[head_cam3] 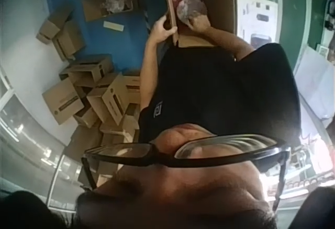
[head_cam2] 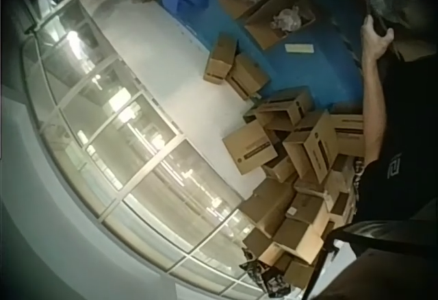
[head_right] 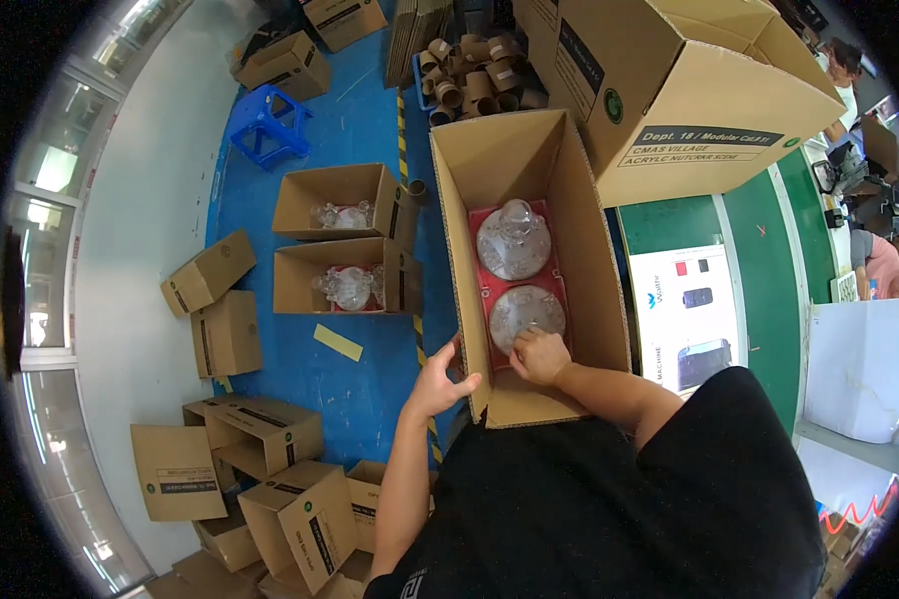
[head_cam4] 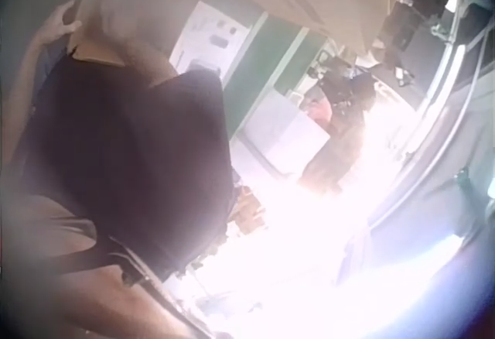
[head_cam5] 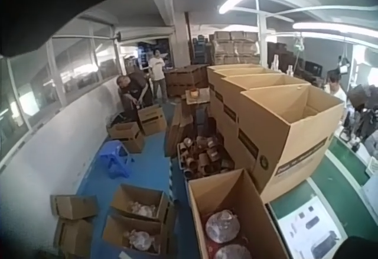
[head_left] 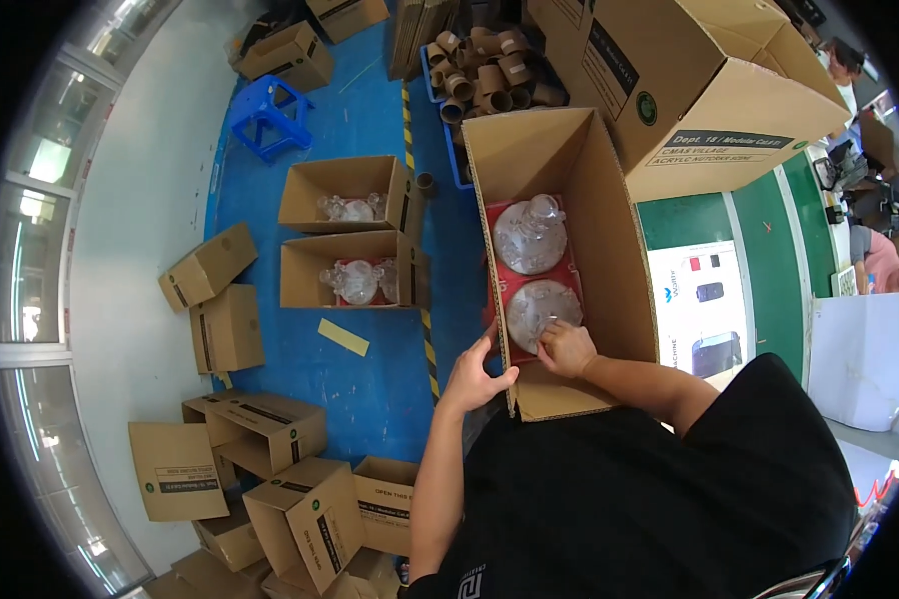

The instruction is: Clean glass lamp components using an air duster and pack them into cardboard boxes for shipping.

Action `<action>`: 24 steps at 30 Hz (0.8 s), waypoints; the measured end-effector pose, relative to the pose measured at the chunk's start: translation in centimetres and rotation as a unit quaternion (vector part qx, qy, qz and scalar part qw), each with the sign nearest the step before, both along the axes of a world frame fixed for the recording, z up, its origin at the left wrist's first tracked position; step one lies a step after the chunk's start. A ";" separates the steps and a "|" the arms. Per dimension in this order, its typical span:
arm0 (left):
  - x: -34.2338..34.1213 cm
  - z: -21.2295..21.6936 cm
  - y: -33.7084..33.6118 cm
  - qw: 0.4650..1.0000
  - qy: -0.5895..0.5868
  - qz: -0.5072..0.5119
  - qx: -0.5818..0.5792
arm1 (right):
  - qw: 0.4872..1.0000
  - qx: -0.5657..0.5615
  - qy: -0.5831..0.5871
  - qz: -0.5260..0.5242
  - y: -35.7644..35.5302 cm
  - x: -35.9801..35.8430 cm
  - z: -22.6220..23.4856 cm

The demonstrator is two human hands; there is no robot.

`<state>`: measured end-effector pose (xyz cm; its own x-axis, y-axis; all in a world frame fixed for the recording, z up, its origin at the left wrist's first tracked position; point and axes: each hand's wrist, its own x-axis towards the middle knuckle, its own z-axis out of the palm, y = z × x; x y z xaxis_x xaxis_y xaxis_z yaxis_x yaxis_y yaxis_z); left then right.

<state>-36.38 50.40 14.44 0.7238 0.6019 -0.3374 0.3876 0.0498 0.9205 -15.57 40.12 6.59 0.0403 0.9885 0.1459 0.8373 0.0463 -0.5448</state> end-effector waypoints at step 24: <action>-25.2 -18.8 -17.5 0.911 0.216 0.310 -0.164 | 0.859 -0.404 -0.088 0.303 -1.1 -1.5 16.2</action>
<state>-61.62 32.93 -4.34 0.0358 0.6660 -0.7451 0.5138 0.6272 0.5853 -17.11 39.00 22.82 -0.4688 0.6019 -0.6465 0.8659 0.1687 -0.4709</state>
